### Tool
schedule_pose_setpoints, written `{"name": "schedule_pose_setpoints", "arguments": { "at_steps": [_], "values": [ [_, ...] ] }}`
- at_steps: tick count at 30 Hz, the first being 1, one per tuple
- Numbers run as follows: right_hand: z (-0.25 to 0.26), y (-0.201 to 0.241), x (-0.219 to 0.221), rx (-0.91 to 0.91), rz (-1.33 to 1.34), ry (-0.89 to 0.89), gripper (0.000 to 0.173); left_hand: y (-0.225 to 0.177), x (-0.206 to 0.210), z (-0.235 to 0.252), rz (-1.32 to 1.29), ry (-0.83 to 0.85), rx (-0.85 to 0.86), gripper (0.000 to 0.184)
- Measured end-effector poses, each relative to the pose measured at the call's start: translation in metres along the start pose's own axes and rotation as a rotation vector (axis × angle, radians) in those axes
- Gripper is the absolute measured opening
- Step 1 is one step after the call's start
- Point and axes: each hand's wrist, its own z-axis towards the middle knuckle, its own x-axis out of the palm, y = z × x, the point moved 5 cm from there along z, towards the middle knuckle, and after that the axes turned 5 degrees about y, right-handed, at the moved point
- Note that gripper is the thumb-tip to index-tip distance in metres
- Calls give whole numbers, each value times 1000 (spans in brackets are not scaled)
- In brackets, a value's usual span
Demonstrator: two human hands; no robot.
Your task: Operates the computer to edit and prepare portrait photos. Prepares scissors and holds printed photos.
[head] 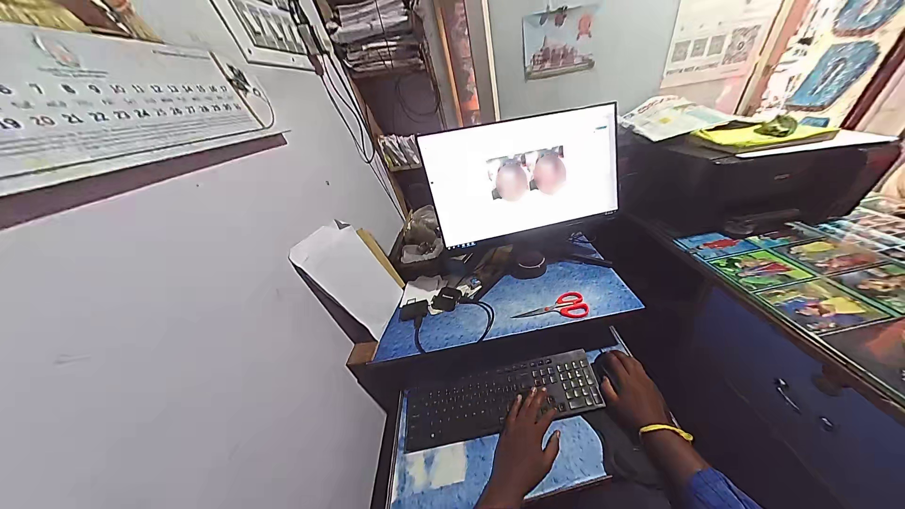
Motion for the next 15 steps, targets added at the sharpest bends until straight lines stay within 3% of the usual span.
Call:
{"name": "schedule_pose_setpoints", "arguments": {
  "at_steps": [15],
  "values": [
    [2,2,-2,10,-14,-6,51,1,4,1,4,46,2,43]
  ]
}}
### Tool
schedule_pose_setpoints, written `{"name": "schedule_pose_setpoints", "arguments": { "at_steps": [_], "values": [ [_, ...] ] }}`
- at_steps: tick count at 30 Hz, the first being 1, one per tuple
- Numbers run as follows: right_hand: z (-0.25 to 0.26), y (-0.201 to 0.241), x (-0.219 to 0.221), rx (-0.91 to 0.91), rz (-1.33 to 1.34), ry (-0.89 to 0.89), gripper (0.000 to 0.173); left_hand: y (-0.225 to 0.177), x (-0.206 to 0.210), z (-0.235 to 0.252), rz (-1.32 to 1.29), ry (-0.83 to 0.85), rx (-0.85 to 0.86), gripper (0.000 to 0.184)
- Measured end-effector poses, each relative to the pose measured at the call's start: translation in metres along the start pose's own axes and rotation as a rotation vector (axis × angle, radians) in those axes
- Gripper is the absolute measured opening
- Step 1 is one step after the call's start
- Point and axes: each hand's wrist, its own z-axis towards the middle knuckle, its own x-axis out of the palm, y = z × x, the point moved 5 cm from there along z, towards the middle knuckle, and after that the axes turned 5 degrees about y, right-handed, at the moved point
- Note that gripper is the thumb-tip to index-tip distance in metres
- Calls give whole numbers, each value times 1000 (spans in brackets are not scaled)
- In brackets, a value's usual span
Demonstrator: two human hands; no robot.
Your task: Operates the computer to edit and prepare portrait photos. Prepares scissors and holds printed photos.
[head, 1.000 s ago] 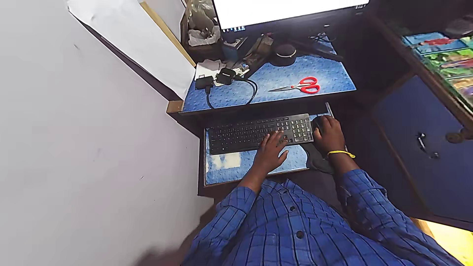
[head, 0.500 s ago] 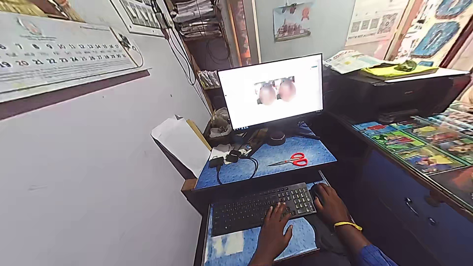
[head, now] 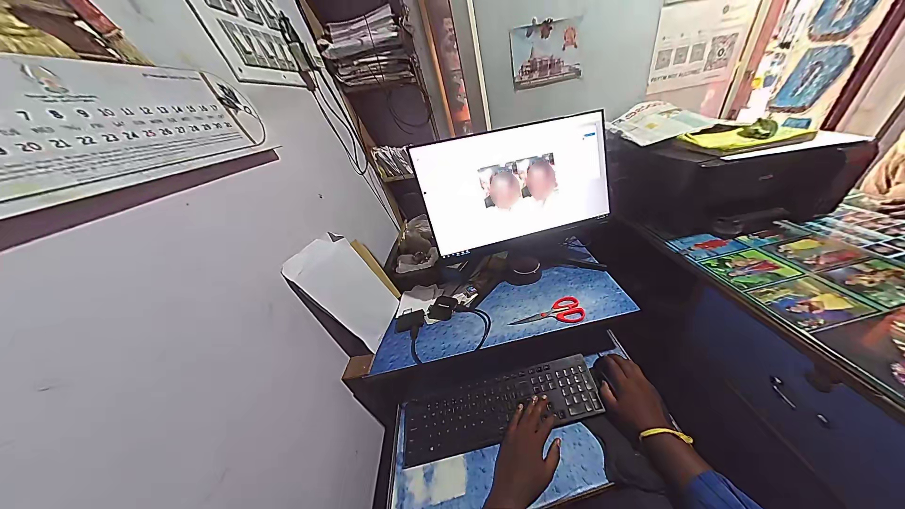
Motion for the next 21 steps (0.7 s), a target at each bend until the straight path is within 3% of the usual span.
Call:
{"name": "schedule_pose_setpoints", "arguments": {
  "at_steps": [21],
  "values": [
    [1,-3,4,-4,-1,3,55,-4,-7,1,-48,41,-2,43]
  ]
}}
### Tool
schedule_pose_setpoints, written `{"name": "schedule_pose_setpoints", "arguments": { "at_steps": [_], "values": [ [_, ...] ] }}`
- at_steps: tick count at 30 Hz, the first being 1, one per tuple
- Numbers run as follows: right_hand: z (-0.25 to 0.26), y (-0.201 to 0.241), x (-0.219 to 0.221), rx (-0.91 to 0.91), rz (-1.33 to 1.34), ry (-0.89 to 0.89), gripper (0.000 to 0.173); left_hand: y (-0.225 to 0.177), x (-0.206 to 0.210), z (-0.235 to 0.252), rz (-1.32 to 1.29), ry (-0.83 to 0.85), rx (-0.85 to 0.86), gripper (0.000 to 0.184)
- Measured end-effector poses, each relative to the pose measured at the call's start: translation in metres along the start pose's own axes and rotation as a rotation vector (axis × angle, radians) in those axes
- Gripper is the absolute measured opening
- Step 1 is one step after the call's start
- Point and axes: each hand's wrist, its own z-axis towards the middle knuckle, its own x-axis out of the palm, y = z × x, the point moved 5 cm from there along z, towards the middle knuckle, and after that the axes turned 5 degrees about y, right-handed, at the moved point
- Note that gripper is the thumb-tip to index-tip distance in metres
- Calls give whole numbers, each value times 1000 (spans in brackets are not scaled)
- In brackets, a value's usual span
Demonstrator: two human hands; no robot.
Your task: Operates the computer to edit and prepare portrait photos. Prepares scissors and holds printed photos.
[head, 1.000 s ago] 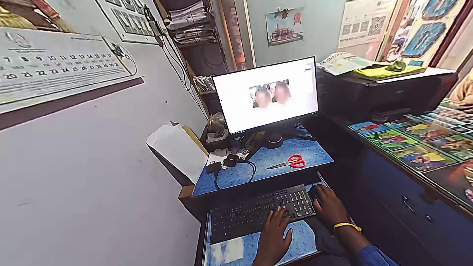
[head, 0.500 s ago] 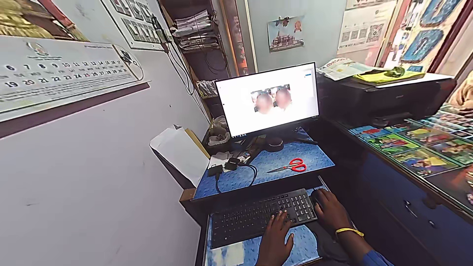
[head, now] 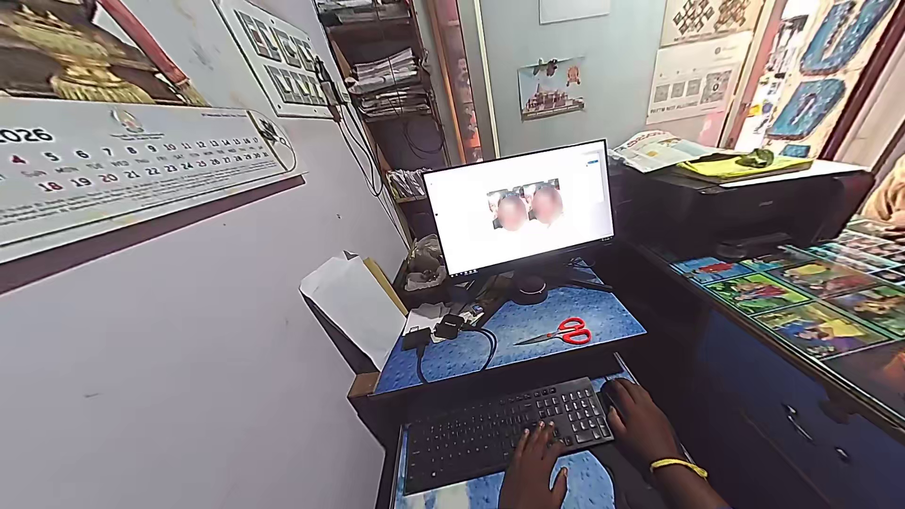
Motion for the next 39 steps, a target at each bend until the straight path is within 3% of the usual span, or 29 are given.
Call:
{"name": "schedule_pose_setpoints", "arguments": {
  "at_steps": [39],
  "values": [
    [-2,0,0,-23,12,-53,53,2,4,-2,48,-98,49,40]
  ]
}}
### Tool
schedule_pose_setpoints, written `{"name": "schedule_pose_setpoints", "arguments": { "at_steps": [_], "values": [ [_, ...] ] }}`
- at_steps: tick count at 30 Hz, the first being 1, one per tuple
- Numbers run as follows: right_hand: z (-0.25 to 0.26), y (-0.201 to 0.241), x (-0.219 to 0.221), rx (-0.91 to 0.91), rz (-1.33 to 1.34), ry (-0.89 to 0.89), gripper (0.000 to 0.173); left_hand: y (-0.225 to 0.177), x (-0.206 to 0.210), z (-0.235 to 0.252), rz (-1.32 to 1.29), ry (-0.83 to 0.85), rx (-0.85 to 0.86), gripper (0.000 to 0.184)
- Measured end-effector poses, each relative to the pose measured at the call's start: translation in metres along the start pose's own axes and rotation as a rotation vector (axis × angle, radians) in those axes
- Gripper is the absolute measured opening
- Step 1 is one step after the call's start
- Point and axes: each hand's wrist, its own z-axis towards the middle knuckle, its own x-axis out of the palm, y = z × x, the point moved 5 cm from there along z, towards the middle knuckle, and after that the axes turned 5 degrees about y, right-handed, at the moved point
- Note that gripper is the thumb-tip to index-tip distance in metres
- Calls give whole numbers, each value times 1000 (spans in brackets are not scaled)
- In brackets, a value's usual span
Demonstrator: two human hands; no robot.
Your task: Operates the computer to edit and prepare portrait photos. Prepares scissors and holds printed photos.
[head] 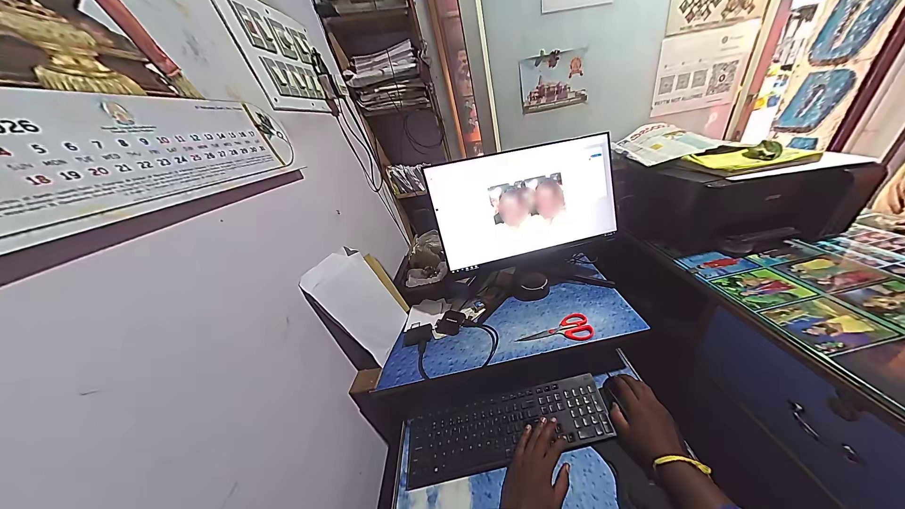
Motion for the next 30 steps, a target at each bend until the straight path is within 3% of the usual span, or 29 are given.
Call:
{"name": "schedule_pose_setpoints", "arguments": {
  "at_steps": [30],
  "values": [
    [0,2,-4,14,-1,28,52,0,1,0,-5,0,8,40]
  ]
}}
